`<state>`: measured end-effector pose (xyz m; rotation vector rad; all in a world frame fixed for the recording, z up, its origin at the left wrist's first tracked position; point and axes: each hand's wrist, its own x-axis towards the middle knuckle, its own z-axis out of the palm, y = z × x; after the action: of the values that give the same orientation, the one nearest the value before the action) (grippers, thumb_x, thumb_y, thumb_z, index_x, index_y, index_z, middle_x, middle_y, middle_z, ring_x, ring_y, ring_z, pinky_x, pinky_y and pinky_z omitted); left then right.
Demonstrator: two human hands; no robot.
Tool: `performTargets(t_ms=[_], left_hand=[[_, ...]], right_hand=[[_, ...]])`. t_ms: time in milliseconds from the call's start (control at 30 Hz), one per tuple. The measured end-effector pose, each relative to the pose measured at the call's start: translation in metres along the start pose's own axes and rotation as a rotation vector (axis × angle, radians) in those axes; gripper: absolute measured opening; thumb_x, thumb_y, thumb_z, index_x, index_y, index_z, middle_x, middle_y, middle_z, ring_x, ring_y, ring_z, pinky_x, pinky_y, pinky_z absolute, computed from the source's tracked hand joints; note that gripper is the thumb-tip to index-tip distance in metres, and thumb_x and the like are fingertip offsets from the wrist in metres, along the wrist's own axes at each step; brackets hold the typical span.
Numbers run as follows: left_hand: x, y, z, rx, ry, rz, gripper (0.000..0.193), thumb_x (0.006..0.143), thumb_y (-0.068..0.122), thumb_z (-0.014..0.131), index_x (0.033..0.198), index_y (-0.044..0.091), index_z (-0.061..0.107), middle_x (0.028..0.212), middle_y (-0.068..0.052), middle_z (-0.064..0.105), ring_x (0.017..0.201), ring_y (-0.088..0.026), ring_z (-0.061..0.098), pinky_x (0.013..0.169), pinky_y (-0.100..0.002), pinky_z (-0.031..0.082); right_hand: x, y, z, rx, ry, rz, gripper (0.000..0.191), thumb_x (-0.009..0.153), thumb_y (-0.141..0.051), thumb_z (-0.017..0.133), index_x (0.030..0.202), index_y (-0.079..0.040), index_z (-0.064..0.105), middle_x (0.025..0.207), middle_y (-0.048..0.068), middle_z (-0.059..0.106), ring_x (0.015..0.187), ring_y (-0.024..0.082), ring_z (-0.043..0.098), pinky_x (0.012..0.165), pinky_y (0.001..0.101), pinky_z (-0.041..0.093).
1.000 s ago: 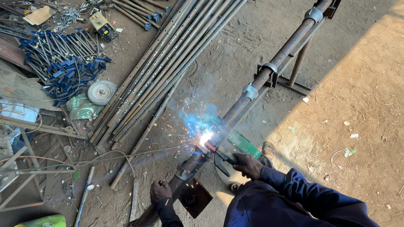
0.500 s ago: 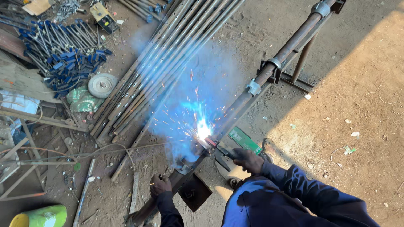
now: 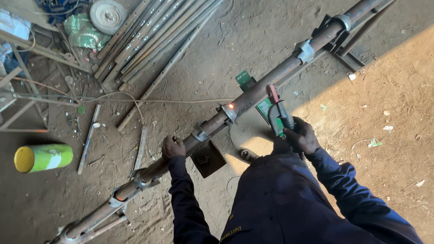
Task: The person welds a long metal pipe using a handheld welding torch. They move along the pipe, applying welds at multiple joints and sections while holding the pipe steady with the other hand.
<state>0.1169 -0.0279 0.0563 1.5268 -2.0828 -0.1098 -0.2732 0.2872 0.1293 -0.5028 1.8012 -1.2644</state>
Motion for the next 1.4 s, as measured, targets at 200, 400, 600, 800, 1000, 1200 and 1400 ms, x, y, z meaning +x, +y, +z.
performTargets(t_ms=[200,400,600,800,1000,1200,1400], left_hand=[[-0.001,0.003,-0.002,-0.032,-0.048,-0.002,0.017,0.082,0.013,0.067,0.097,0.005,0.066,0.096,-0.015,0.068,0.092,-0.038,0.065,0.081,-0.050,0.050],[-0.007,-0.008,0.003,-0.038,-0.013,0.051,0.015,0.086,0.013,0.064,0.098,0.004,0.064,0.096,-0.015,0.067,0.090,-0.037,0.065,0.081,-0.050,0.050],[-0.013,-0.021,0.001,-0.009,-0.016,0.043,0.015,0.087,0.015,0.063,0.099,0.005,0.064,0.095,-0.015,0.067,0.089,-0.038,0.065,0.080,-0.050,0.049],[-0.019,-0.022,-0.002,0.001,0.008,0.023,0.012,0.088,0.013,0.062,0.098,0.006,0.063,0.095,-0.016,0.065,0.089,-0.039,0.063,0.077,-0.052,0.049],[-0.024,-0.012,-0.013,0.063,0.120,-0.013,0.016,0.088,0.011,0.063,0.100,0.001,0.062,0.100,-0.020,0.060,0.093,-0.042,0.060,0.079,-0.054,0.048],[-0.049,0.014,-0.031,0.042,0.221,-0.155,0.020,0.095,0.012,0.063,0.107,-0.003,0.060,0.115,-0.022,0.056,0.108,-0.044,0.056,0.095,-0.054,0.047],[-0.120,0.049,-0.042,0.001,0.455,-0.271,0.035,0.086,0.002,0.068,0.118,-0.006,0.058,0.125,-0.022,0.051,0.116,-0.042,0.054,0.095,-0.052,0.047]], right_hand=[[-0.015,-0.019,-0.003,-0.010,0.047,0.078,0.046,0.088,-0.017,0.073,0.128,0.004,0.061,0.068,0.012,0.064,0.050,0.016,0.060,0.042,0.0311,0.047],[-0.026,-0.008,-0.008,-0.065,0.038,0.077,0.045,0.089,-0.016,0.071,0.129,0.002,0.060,0.069,0.011,0.065,0.052,0.016,0.061,0.043,0.0316,0.047],[-0.022,-0.002,-0.017,-0.130,-0.058,-0.140,0.051,0.093,-0.016,0.070,0.139,0.000,0.057,0.090,0.009,0.070,0.074,0.012,0.063,0.064,0.0278,0.052],[-0.009,-0.040,-0.034,-0.066,-0.212,-0.131,0.064,0.091,-0.020,0.069,0.149,-0.003,0.047,0.099,0.006,0.070,0.081,0.013,0.064,0.067,0.0282,0.054],[0.017,-0.113,-0.028,-0.255,-0.425,-0.490,0.105,0.075,-0.030,0.088,0.157,-0.002,0.031,0.102,0.009,0.062,0.089,0.014,0.060,0.076,0.0280,0.052],[0.072,-0.146,-0.009,-0.670,-0.498,-0.442,0.102,0.075,-0.037,0.086,0.159,-0.010,0.036,0.089,0.019,0.065,0.082,0.027,0.063,0.075,0.0382,0.052],[0.136,-0.163,0.012,-0.669,-0.859,-0.766,0.093,0.092,-0.049,0.075,0.161,-0.004,0.032,0.131,0.029,0.066,0.119,0.039,0.066,0.097,0.0456,0.053]])
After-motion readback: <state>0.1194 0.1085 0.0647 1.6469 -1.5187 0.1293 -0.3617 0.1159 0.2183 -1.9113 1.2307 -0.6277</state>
